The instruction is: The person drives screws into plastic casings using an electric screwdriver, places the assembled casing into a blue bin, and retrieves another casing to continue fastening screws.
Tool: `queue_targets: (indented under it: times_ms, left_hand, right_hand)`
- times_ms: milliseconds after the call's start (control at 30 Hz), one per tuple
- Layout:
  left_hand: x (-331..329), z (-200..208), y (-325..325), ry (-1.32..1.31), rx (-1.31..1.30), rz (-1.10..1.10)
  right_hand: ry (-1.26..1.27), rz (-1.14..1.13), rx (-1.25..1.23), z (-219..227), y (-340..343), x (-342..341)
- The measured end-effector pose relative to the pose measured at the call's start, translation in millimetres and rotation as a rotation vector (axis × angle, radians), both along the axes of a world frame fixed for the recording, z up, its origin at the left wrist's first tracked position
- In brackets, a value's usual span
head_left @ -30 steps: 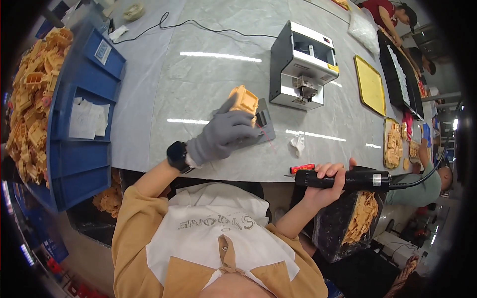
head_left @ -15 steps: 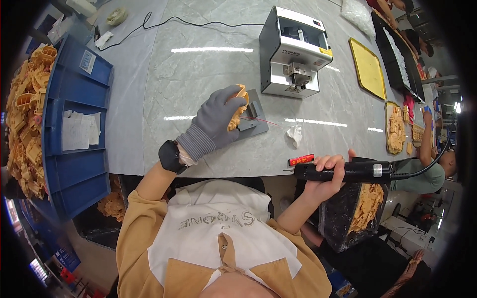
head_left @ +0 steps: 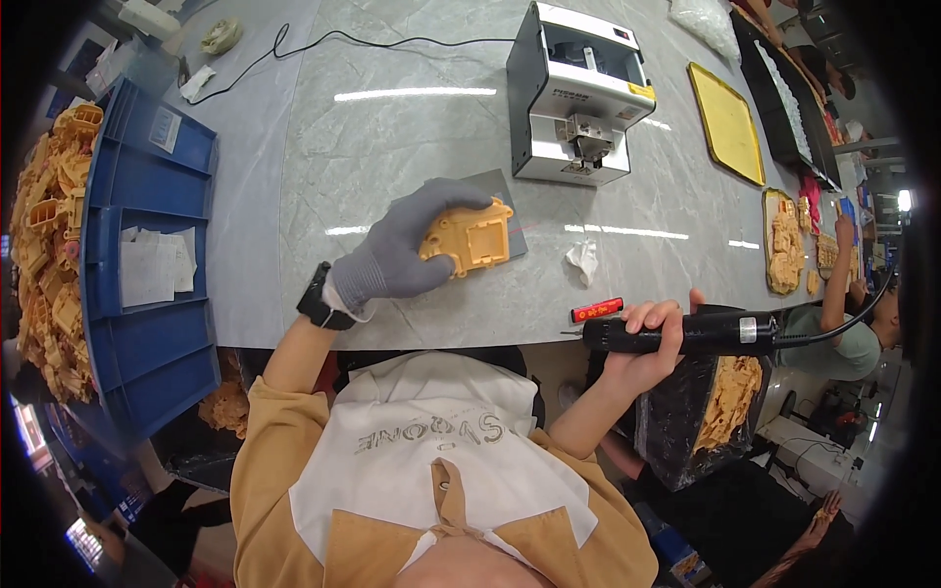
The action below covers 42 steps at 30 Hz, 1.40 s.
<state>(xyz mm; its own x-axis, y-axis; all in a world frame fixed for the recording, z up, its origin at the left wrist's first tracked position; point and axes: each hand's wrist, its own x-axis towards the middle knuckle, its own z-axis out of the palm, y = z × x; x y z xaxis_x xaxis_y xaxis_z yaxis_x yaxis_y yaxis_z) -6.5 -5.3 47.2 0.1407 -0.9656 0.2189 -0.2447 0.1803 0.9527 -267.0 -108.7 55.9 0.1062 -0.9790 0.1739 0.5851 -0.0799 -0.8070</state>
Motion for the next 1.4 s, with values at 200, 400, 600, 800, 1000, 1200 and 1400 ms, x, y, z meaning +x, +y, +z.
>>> queue_targets:
  times_ms: [200, 400, 600, 800, 1000, 1200, 1400]
  left_hand:
    - [6.1, 11.2, 4.3, 0.454, 0.238, -0.134]
    - [6.5, -7.0, -2.5, 0.161, 0.178, -0.089]
    - [5.8, -10.5, -12.1, -0.238, -0.005, 0.138]
    - [15.3, -9.5, -14.7, -0.942, 0.199, 0.066]
    - [-0.8, -8.1, -5.6, -0.963, 0.087, 0.081]
    - [-1.5, -15.5, -5.2, -0.955, -0.043, 0.227]
    - [4.6, -11.6, 0.6, -1.054, 0.096, 0.148]
  right_hand:
    - [0.019, -0.007, 0.004, -1.3, -1.0, -3.0]
    - [0.020, 0.008, 0.012, -0.5, 0.9, 1.6]
    - [0.019, 0.017, 0.016, 1.0, 0.6, 2.2]
    - [0.010, 0.016, 0.017, 0.3, 1.8, 2.2]
    - [0.031, 0.005, 0.009, -0.7, 1.2, 2.5]
    - [0.029, 0.019, 0.011, -1.3, 2.0, 7.7]
    - [0.010, 0.040, -0.014, 1.6, 2.7, 12.6]
